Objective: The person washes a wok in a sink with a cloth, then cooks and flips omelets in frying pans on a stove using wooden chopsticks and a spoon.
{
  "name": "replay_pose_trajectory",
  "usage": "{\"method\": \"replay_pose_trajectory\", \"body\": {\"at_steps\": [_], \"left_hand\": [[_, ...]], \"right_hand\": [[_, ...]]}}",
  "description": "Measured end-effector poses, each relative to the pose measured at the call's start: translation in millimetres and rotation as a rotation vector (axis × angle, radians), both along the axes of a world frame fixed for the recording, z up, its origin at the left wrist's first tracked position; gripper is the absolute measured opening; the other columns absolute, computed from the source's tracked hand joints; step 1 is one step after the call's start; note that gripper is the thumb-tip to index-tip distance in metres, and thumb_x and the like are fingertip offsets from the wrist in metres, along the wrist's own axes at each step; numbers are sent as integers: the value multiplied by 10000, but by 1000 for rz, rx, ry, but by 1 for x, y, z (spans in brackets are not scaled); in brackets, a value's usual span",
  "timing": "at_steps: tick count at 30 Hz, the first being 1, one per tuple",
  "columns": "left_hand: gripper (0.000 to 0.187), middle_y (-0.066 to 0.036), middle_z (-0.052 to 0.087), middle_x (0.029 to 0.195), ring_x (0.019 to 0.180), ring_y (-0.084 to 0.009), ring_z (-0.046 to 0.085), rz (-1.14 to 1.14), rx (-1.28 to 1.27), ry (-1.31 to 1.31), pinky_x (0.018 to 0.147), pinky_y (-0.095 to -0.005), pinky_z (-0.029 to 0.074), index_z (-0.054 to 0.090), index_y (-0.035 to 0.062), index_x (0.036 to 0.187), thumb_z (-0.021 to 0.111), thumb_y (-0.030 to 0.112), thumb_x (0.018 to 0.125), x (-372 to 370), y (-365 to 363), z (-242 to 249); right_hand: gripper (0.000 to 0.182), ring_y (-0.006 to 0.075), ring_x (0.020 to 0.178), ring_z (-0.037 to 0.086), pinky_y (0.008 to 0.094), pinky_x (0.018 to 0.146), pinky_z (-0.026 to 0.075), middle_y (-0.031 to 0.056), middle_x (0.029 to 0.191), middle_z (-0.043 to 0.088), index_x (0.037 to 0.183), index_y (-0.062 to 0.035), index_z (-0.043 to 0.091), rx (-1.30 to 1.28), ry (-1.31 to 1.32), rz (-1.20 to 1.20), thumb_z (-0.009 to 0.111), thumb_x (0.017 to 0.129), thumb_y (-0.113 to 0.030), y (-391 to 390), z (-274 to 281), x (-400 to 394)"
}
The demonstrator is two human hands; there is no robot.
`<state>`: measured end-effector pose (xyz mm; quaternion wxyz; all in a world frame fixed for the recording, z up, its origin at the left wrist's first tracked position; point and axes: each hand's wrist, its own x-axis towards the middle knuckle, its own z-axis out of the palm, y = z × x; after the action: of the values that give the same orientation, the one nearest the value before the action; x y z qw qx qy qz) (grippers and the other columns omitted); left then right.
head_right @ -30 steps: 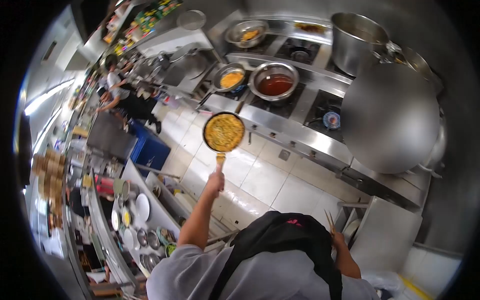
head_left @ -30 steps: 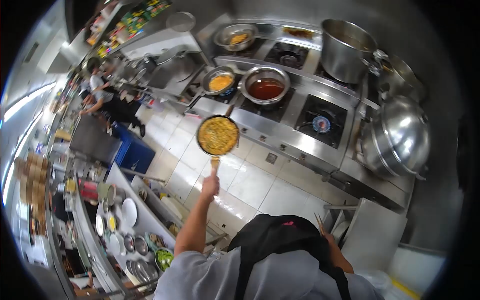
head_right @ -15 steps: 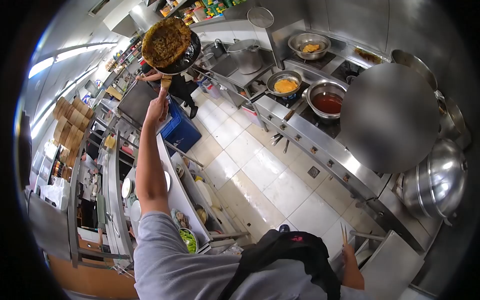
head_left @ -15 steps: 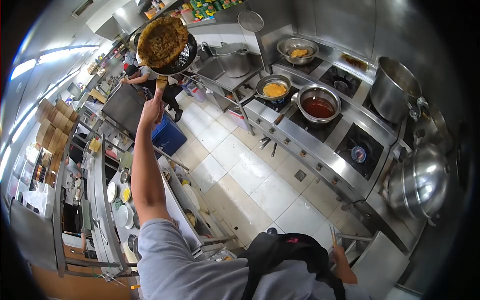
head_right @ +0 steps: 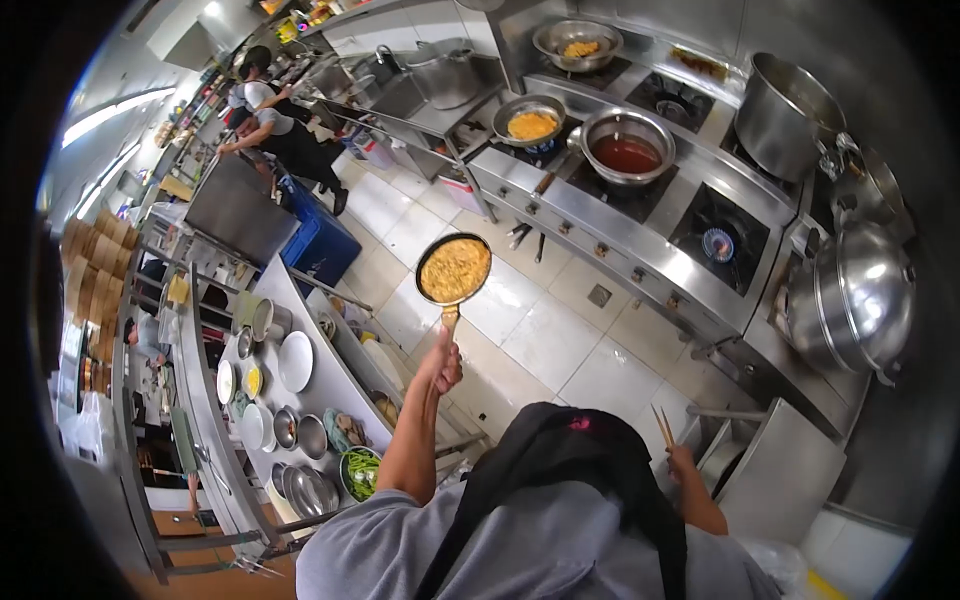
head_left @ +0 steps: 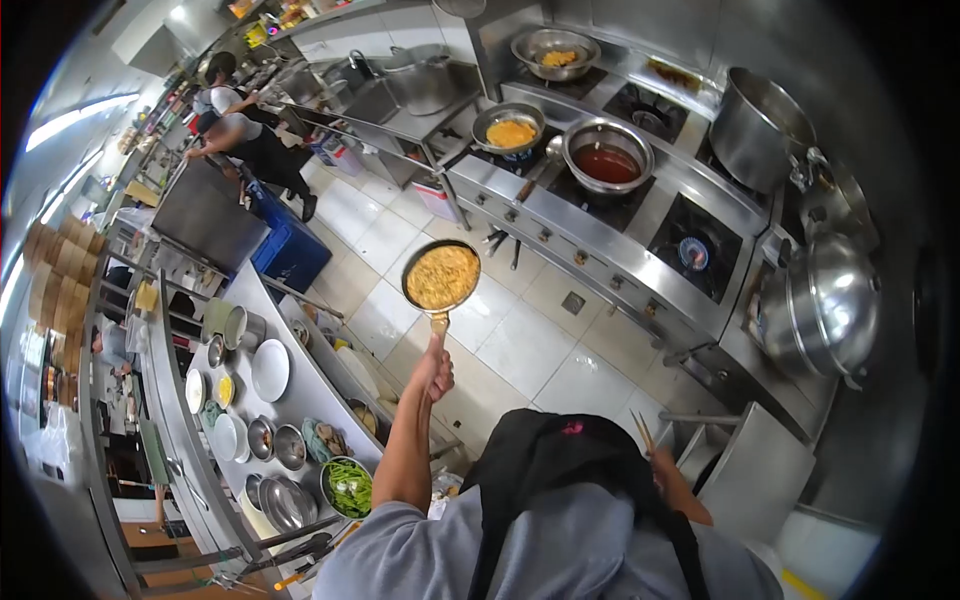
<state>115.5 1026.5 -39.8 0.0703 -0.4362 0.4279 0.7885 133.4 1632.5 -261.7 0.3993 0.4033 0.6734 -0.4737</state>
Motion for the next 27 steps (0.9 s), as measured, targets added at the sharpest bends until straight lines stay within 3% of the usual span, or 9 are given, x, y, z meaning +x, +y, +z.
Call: {"method": "replay_pose_trajectory", "body": {"at_steps": [3, 8, 11, 16, 19, 23, 25, 27], "left_hand": [[581, 54, 315, 455, 289, -81, 210, -118, 214, -77, 277, -232, 185, 384, 170, 671, 443, 704, 892, 30, 19, -7], [578, 52, 275, 457, 300, -78, 217, -390, 268, -227, 283, -235, 191, 368, 164, 681, 413, 693, 910, 32, 56, -15], [583, 43, 266, 446, 294, -88, 209, -535, 257, -217, 284, -243, 191, 378, 152, 689, 403, 689, 915, 3, 81, -14], [567, 36, 268, 455, 307, -96, 232, -780, 286, -117, 292, -253, 196, 389, 145, 697, 399, 659, 936, -115, 144, -31], [563, 40, 280, 463, 320, -101, 242, -888, 231, 23, 303, -260, 199, 390, 147, 690, 398, 650, 943, -209, 209, -73], [579, 39, 303, 469, 327, -108, 253, -984, 150, 103, 314, -274, 211, 391, 150, 673, 395, 665, 937, -324, 300, -120], [587, 39, 305, 471, 328, -109, 253, -1009, 168, 90, 317, -276, 213, 389, 150, 671, 394, 676, 930, -367, 334, -140], [606, 38, 299, 470, 332, -106, 250, -1039, 139, 60, 326, -269, 209, 376, 153, 656, 389, 699, 918, -400, 357, -157]], "right_hand": [[206, 153, 404, 376, 335, 358, 270, 12, 546, 404, 831, -97, 595, -37, 65, 117, 517, 906, -271, 17, -7, 27], [220, 158, 406, 404, 337, 359, 271, 34, 559, 449, 859, -92, 605, 60, -41, -159, 499, 914, -275, 24, -7, 44], [237, 166, 415, 413, 345, 367, 302, 33, 557, 456, 913, -86, 627, 109, 86, -85, 512, 918, -293, 11, 8, 57], [284, 155, 414, 414, 351, 371, 335, 20, 544, 457, 971, -78, 646, 96, 137, -307, 521, 920, -329, 8, 8, 57], [280, 112, 401, 362, 317, 370, 285, -32, 510, 400, 832, -109, 648, 85, 232, -332, 484, 914, -320, 7, 19, 45], [318, 110, 402, 357, 312, 376, 292, -28, 515, 402, 804, -107, 643, 12, 240, -388, 466, 937, -336, 25, 21, 14], [411, 98, 395, 370, 308, 363, 301, -29, 502, 406, 781, -65, 609, 82, 295, -346, 450, 969, -394, 28, 39, -4], [414, 98, 399, 357, 299, 372, 302, -31, 512, 398, 769, -87, 611, 97, 294, -367, 455, 971, -412, 32, 58, -20]]}}
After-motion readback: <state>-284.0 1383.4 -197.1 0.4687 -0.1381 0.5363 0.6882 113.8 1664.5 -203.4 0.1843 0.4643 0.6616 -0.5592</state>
